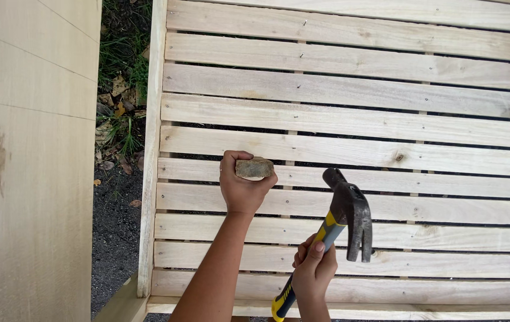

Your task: The person uses a claw hammer together with a wood block as a fulcrum to pull nails out of a slatted wooden frame, repositioning the block and hammer along the slats to extract each nail and occasionally picking up a loose wooden strip.

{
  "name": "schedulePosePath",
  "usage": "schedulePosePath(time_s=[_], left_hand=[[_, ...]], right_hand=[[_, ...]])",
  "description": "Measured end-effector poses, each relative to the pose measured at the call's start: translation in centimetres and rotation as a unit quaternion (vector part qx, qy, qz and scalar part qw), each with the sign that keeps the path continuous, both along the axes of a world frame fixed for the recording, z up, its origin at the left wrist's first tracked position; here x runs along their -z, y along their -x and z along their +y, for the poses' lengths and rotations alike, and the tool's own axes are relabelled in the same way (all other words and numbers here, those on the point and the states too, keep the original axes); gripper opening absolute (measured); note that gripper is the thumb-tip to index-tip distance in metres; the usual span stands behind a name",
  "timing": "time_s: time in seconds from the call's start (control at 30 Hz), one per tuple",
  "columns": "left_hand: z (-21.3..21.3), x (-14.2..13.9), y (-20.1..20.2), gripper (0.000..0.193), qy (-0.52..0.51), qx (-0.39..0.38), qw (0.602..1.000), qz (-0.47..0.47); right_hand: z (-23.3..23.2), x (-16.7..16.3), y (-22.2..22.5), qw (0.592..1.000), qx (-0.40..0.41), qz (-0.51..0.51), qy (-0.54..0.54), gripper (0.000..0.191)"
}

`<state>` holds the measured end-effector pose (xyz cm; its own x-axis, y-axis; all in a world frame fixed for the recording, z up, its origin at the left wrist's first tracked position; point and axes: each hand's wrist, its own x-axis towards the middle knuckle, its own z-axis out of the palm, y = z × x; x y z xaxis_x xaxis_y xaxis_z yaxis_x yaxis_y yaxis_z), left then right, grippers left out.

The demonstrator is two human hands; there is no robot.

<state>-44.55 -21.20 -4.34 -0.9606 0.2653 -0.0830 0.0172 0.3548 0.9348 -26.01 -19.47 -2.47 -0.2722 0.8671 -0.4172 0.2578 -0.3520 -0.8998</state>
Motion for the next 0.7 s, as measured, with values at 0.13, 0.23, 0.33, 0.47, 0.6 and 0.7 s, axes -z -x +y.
schedulePosePath(time_s=[0.13, 0.23, 0.33, 0.47, 0.6, 0.7], left_hand=[[-0.2, -0.3, 0.1, 0.053, -0.024, 0.0, 0.999, -0.049], [-0.4, -0.7, 0.3, 0.054, -0.019, 0.013, 0.999, -0.023], [-0.5, -1.0, 0.4, 0.054, 0.016, 0.012, 1.0, -0.014], [-0.3, -0.8, 0.8, 0.051, 0.0, 0.023, 1.0, 0.006], [-0.1, -0.3, 1.6, 0.043, -0.131, 0.018, 0.99, -0.047], [-0.3, -0.4, 1.7, 0.043, -0.233, 0.024, 0.967, -0.097]], right_hand=[[1.1, 1.9, 2.6, 0.933, -0.174, -0.313, -0.028, 0.045], [2.0, 1.8, 2.5, 0.971, -0.079, -0.22, 0.055, 0.048], [1.3, 0.4, 0.8, 0.997, -0.039, -0.06, -0.009, 0.042], [-0.2, 0.6, 1.0, 0.978, -0.126, -0.146, -0.074, 0.047], [0.7, 2.3, 2.9, 0.934, -0.157, -0.32, 0.029, 0.057], [1.6, 1.9, 3.4, 0.923, -0.14, -0.348, 0.081, 0.061]])
